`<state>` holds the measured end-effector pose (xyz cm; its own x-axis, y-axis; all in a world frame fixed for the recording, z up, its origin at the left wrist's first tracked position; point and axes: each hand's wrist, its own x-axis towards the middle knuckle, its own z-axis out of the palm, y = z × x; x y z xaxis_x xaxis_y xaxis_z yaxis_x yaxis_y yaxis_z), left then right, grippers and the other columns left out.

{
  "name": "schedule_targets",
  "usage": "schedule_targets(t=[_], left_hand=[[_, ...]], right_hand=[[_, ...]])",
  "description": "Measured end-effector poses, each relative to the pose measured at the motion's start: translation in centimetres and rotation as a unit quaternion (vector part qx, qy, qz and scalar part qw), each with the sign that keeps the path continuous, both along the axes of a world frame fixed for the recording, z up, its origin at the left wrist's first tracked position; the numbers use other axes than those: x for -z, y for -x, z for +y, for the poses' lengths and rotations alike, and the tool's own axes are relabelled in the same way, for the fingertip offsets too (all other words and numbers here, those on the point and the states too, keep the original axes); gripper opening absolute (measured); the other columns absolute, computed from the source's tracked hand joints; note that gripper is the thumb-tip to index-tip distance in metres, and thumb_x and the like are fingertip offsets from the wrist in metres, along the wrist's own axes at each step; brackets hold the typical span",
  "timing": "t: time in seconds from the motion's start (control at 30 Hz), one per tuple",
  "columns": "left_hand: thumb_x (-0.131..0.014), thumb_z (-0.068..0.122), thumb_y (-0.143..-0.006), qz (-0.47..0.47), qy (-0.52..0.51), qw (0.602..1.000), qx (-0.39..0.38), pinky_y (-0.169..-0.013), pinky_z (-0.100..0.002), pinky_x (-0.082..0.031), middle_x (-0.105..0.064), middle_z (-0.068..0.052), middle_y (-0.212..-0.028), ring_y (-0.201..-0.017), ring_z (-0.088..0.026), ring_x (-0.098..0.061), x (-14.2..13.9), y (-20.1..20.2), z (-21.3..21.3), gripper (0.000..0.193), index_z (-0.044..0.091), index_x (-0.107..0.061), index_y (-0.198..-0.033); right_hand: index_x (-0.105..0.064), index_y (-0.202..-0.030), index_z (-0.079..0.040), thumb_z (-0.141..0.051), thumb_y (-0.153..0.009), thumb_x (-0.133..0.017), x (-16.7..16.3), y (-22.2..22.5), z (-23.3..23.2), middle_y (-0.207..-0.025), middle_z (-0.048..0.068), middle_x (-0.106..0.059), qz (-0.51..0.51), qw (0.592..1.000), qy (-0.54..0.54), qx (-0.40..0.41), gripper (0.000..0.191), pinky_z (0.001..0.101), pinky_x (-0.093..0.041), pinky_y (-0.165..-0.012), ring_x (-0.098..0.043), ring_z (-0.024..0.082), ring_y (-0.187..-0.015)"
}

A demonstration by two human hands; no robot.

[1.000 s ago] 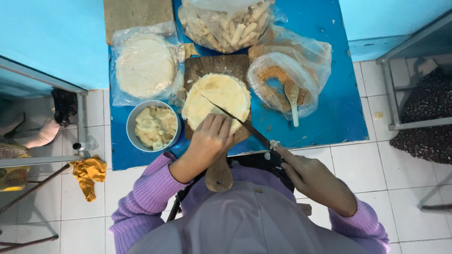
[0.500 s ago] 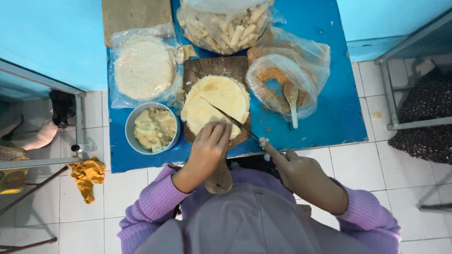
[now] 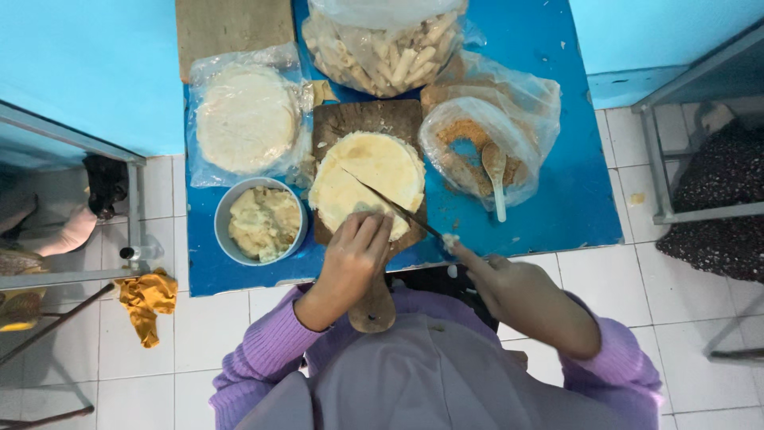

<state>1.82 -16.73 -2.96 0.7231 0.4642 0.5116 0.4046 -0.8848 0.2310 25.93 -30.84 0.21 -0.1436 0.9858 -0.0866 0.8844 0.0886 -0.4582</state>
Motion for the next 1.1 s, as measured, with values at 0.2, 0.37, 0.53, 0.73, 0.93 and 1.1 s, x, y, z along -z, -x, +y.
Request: schedule_targets(t=[0.2,0.37,0.53,0.73,0.93,1.1], left_hand=[[-0.074,0.014,-0.079,-0.008,0.046,0.999,-0.016,-0.102,-0.047,-0.047,-0.061,-0.017,-0.127,-0.120,-0.036,-0.056,-0.1,0.0,0.5,0.054,-0.006,-0.062,-0.127],[-0.073,0.019,-0.078,0.037,0.031,0.999,-0.018,-0.107,-0.053,-0.038,-0.059,-0.014,-0.139,-0.133,-0.033,-0.052,-0.3,0.6,0.8,0.060,-0.001,-0.062,-0.133],[-0.074,0.023,-0.080,0.043,0.053,0.997,-0.028,-0.111,-0.056,-0.035,-0.058,-0.014,-0.140,-0.136,-0.032,-0.050,-0.1,0.7,0.7,0.064,0.000,-0.059,-0.138],[-0.073,0.024,-0.082,0.036,0.067,0.996,-0.041,-0.113,-0.056,-0.034,-0.055,-0.014,-0.144,-0.138,-0.032,-0.048,0.2,0.9,0.5,0.069,-0.001,-0.053,-0.143],[-0.071,0.023,-0.085,0.030,0.067,0.996,-0.050,-0.115,-0.053,-0.035,-0.052,-0.018,-0.150,-0.143,-0.033,-0.045,0.2,1.0,0.1,0.066,-0.003,-0.052,-0.143],[-0.071,0.023,-0.086,0.044,0.060,0.996,-0.051,-0.115,-0.052,-0.036,-0.053,-0.018,-0.149,-0.143,-0.034,-0.045,0.3,1.1,0.0,0.063,-0.003,-0.054,-0.141]], right_hand=[[-0.045,-0.150,-0.012,-0.010,-0.095,-0.059,0.1,0.1,0.9,-0.071,0.019,-0.067,0.135,0.988,0.071,0.026,0.057,0.0446,-0.051,-0.055,-0.067,0.034,-0.058],[-0.044,-0.151,-0.009,-0.011,-0.095,-0.060,-0.1,0.3,0.7,-0.073,0.020,-0.068,0.173,0.984,0.022,-0.023,0.059,0.0440,-0.052,-0.056,-0.068,0.035,-0.061],[-0.048,-0.146,-0.010,-0.013,-0.096,-0.061,0.0,1.0,0.8,-0.074,0.020,-0.069,0.120,0.993,0.009,-0.006,0.053,0.0460,-0.051,-0.056,-0.069,0.036,-0.063],[-0.046,-0.148,-0.010,-0.014,-0.094,-0.062,0.0,2.0,1.3,-0.072,0.022,-0.066,0.063,0.998,-0.001,0.015,0.056,0.0468,-0.051,-0.052,-0.066,0.039,-0.059],[-0.044,-0.151,-0.011,-0.013,-0.093,-0.062,0.4,2.0,1.8,-0.074,0.023,-0.066,0.043,0.999,-0.019,0.022,0.061,0.0490,-0.051,-0.050,-0.066,0.040,-0.058],[-0.045,-0.150,-0.011,-0.014,-0.094,-0.061,2.1,3.3,4.3,-0.076,0.024,-0.067,-0.015,0.999,-0.042,-0.002,0.059,0.0477,-0.054,-0.049,-0.066,0.040,-0.057]])
